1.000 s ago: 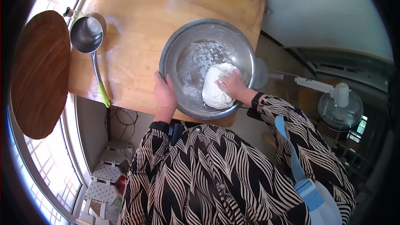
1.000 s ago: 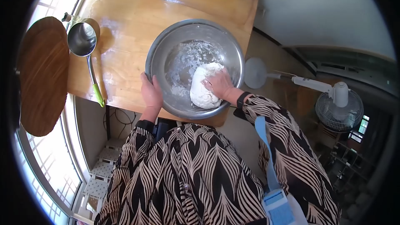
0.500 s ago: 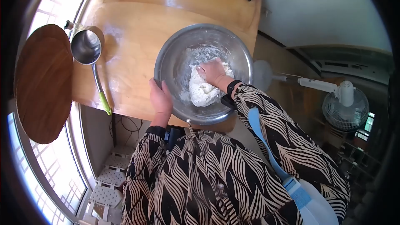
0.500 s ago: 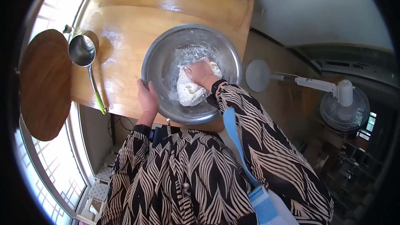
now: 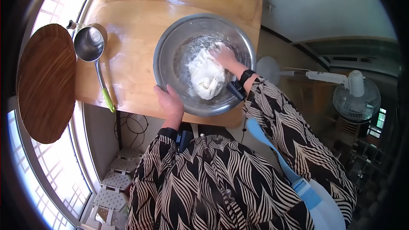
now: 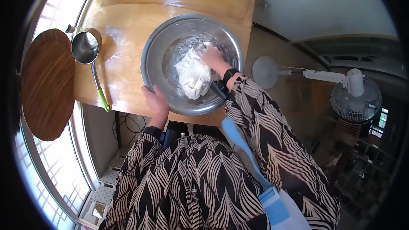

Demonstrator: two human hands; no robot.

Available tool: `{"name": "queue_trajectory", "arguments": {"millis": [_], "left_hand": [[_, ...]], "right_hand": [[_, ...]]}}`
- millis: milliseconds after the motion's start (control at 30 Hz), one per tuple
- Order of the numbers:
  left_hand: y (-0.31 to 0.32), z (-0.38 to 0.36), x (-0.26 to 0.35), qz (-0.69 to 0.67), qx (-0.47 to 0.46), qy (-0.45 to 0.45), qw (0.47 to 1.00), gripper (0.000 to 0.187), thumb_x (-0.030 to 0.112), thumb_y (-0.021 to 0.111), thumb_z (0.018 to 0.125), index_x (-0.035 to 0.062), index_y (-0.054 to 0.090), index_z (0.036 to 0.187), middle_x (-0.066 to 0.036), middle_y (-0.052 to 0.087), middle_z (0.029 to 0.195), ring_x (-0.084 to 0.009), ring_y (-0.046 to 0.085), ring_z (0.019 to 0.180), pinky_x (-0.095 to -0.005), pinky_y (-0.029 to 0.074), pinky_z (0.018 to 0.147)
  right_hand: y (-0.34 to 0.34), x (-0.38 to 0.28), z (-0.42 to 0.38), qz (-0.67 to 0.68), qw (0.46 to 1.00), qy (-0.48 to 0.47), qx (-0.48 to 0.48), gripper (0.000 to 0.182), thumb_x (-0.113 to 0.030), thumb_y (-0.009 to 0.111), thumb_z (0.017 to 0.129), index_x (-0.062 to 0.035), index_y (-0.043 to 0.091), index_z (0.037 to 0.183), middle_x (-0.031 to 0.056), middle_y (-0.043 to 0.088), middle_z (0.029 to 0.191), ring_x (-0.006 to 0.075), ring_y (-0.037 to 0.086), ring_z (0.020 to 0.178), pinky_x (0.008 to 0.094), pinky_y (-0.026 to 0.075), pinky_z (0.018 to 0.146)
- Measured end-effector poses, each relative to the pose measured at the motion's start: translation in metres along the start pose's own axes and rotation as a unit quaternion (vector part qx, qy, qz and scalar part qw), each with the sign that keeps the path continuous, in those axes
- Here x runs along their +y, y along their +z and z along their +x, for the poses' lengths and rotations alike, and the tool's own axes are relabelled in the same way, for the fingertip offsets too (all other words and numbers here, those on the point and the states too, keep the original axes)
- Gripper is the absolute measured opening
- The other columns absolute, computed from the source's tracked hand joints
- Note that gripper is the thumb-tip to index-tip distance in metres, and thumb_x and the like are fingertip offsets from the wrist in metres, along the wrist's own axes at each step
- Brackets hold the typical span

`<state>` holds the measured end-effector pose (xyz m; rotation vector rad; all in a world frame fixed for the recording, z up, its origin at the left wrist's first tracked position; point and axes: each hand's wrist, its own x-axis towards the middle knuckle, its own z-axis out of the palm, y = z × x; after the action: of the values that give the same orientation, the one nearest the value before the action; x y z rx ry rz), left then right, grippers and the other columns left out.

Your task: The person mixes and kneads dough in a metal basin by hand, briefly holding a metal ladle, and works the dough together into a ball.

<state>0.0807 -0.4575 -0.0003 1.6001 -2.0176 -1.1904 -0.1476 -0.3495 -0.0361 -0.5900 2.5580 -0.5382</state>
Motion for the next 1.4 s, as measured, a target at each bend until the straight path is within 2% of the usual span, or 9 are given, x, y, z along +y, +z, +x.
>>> {"name": "queue_trajectory", "arguments": {"millis": [67,267,500,633,733,900,1033,1267,1400], "left_hand": [[0.004,0.001,-0.005,-0.002,0.010,0.010,1.000,0.036,0.019,0.049,0.091,-0.0041,0.036,0.116,-0.030,0.058,0.093,-0.0465,0.056,0.086,-0.0496,0.042,0.073],[0.002,0.006,-0.010,-0.020,-0.023,0.008,1.000,0.036,0.019,0.050,0.090,-0.0045,0.038,0.114,-0.029,0.057,0.091,-0.0468,0.056,0.084,-0.0494,0.043,0.072],[0.001,0.005,-0.010,-0.028,-0.063,-0.004,0.998,0.035,0.019,0.050,0.090,-0.0044,0.039,0.114,-0.029,0.058,0.091,-0.0461,0.056,0.084,-0.0485,0.044,0.071],[0.013,-0.002,-0.008,-0.061,-0.009,0.029,0.998,0.035,0.019,0.050,0.090,-0.0033,0.039,0.116,-0.029,0.057,0.094,-0.0457,0.056,0.085,-0.0480,0.044,0.072],[0.010,-0.003,0.000,-0.082,-0.037,-0.014,0.996,0.034,0.018,0.050,0.090,-0.0028,0.039,0.115,-0.028,0.057,0.096,-0.0451,0.056,0.087,-0.0472,0.044,0.073],[0.018,-0.004,-0.003,-0.127,-0.014,0.003,0.992,0.031,0.015,0.052,0.090,-0.0029,0.041,0.113,-0.026,0.057,0.097,-0.0422,0.057,0.088,-0.0448,0.044,0.075],[0.011,-0.007,0.004,-0.169,-0.054,-0.009,0.984,0.029,0.012,0.051,0.090,-0.0032,0.041,0.112,-0.022,0.055,0.098,-0.0351,0.057,0.089,-0.0405,0.044,0.079],[0.023,-0.007,0.001,-0.239,-0.094,-0.041,0.966,0.029,0.010,0.048,0.092,-0.0034,0.039,0.115,-0.017,0.052,0.099,-0.0257,0.053,0.091,-0.0354,0.042,0.084],[0.020,-0.008,0.007,-0.196,-0.092,-0.041,0.975,0.031,0.011,0.048,0.093,-0.0037,0.038,0.119,-0.019,0.052,0.102,-0.0267,0.053,0.092,-0.0355,0.042,0.084]], "right_hand": [[-0.023,-0.020,-0.003,0.077,0.990,-0.053,-0.108,0.052,-0.046,0.065,0.075,-0.0048,0.063,0.106,0.0185,0.063,0.105,0.0310,0.060,0.100,0.0360,0.047,0.085],[-0.036,-0.093,-0.069,-0.074,0.953,-0.293,-0.007,0.033,-0.037,0.063,0.080,-0.0047,0.067,0.085,0.0154,0.060,0.095,0.0318,0.059,0.084,0.0395,0.046,0.076],[-0.022,-0.056,-0.017,-0.015,0.959,-0.275,-0.068,0.028,-0.030,0.054,0.088,-0.0037,0.064,0.091,0.0163,0.059,0.094,0.0327,0.057,0.081,0.0414,0.045,0.077],[0.002,-0.033,0.054,0.149,0.951,0.049,-0.267,0.048,-0.045,0.044,0.091,-0.0033,0.061,0.106,0.0174,0.064,0.102,0.0344,0.062,0.091,0.0413,0.048,0.077],[0.008,-0.046,0.053,0.134,0.947,-0.031,-0.291,0.042,-0.042,0.044,0.092,-0.0109,0.062,0.114,0.0156,0.064,0.105,0.0277,0.060,0.099,0.0364,0.046,0.085],[0.003,-0.089,-0.037,-0.189,0.949,-0.236,-0.091,0.044,-0.050,0.047,0.087,-0.0184,0.064,0.112,0.0125,0.059,0.116,0.0289,0.053,0.112,0.0515,0.036,0.093],[-0.010,-0.085,-0.115,-0.166,0.940,-0.285,-0.085,0.036,-0.042,0.057,0.082,-0.0161,0.064,0.105,0.0120,0.046,0.131,0.0362,0.040,0.122,0.0552,0.028,0.098],[0.022,-0.016,-0.120,-0.182,0.952,-0.229,0.095,0.032,-0.030,0.067,0.072,-0.0152,0.061,0.101,0.0138,0.044,0.127,0.0362,0.034,0.124,0.0528,0.024,0.101],[0.019,-0.032,-0.073,-0.182,0.964,-0.191,0.016,0.039,-0.035,0.068,0.070,-0.0166,0.059,0.103,0.0099,0.042,0.127,0.0323,0.033,0.123,0.0541,0.020,0.103]]}}
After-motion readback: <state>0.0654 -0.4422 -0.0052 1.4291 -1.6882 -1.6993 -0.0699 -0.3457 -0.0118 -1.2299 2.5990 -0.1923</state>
